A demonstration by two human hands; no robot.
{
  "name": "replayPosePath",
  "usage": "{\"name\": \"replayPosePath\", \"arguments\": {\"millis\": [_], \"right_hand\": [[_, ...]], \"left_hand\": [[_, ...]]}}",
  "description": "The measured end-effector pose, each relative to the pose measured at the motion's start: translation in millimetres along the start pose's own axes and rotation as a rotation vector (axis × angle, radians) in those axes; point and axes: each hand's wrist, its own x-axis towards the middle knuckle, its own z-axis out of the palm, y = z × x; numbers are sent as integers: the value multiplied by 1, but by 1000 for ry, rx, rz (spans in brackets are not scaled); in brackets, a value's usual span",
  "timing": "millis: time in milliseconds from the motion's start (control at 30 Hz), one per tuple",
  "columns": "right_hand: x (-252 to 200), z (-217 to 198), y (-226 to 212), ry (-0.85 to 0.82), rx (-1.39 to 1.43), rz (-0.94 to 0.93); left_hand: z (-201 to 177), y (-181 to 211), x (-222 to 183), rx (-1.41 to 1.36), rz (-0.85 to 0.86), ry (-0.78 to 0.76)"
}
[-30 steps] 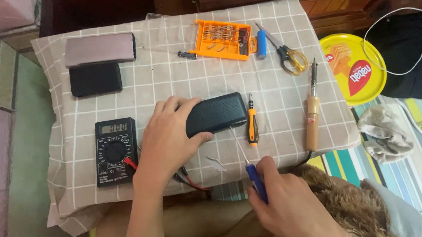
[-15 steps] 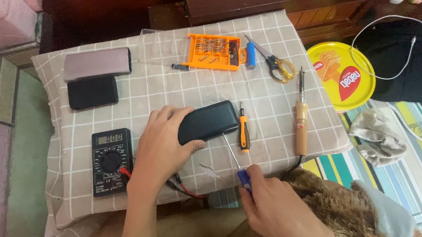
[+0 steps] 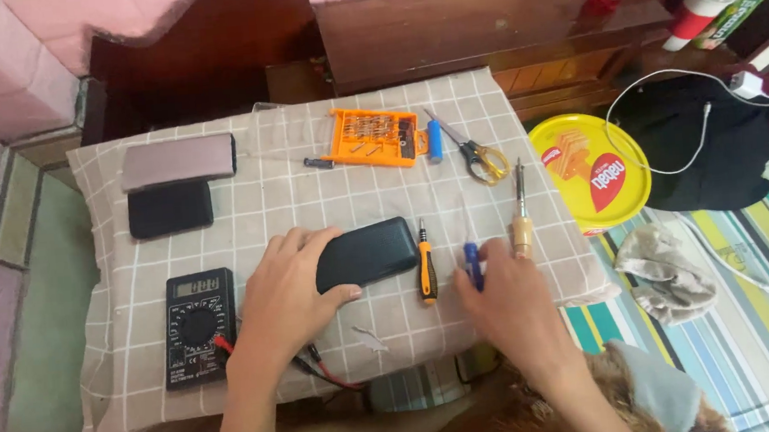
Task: Diagnosing a mobile phone with a multimeter and soldering internal display connections.
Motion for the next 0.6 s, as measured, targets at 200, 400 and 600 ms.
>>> {"name": "replayPosePath", "arguments": {"millis": [200,400,600], "right_hand": [[4,29,10,195,-339,-103],[-4,46,4,251,-217,-315],[2,59,4,249,-374,-270]], "left_hand": [[-1,2,0,51,-24,-12],[3,-1,0,52,5,8],[4,0,-2,56,-9,13]]}}
